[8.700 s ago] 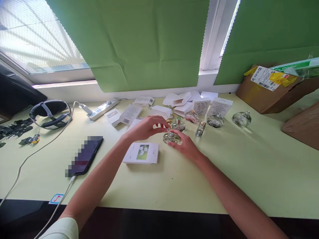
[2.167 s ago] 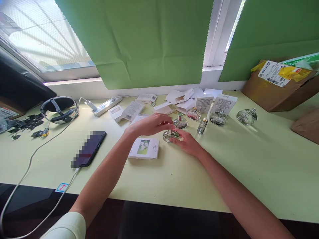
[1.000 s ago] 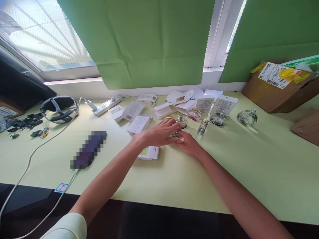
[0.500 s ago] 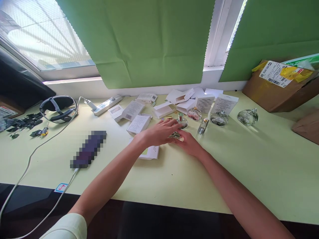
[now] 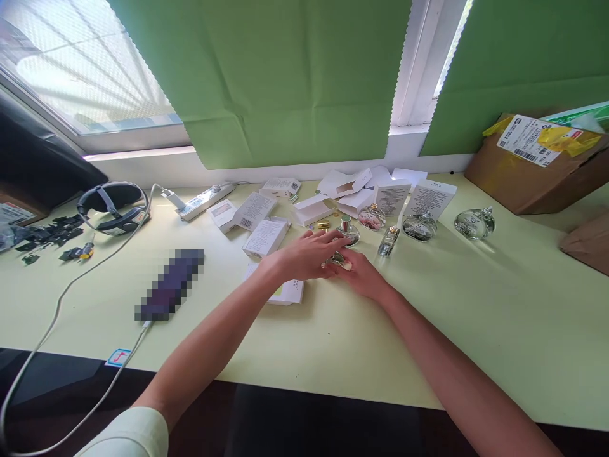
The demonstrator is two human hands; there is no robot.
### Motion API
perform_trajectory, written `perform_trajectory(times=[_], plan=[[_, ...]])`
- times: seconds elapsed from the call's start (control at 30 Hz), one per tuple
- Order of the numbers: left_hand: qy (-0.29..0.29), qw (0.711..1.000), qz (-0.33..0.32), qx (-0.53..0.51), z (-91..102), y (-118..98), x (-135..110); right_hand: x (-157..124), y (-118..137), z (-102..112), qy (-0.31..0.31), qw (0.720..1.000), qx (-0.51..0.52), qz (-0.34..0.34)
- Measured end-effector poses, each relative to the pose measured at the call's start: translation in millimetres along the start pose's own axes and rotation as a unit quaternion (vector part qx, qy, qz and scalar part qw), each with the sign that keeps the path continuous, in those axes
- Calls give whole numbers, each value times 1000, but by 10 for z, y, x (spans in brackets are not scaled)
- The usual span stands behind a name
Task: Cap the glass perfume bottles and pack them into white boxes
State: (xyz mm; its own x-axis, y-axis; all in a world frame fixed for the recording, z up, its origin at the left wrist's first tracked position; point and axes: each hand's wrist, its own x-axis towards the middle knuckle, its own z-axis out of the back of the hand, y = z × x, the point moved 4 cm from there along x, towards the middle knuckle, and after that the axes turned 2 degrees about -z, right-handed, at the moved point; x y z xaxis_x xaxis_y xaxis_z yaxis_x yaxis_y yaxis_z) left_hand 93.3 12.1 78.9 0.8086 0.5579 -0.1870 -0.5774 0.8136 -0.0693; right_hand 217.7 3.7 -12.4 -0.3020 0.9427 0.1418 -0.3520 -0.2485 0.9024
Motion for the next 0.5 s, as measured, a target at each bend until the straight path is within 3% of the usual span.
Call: perform_trajectory(times=[0.5], plan=[[-1,998,-13,-60,-14,30,12,1,34,1,4,1000,4,-4]])
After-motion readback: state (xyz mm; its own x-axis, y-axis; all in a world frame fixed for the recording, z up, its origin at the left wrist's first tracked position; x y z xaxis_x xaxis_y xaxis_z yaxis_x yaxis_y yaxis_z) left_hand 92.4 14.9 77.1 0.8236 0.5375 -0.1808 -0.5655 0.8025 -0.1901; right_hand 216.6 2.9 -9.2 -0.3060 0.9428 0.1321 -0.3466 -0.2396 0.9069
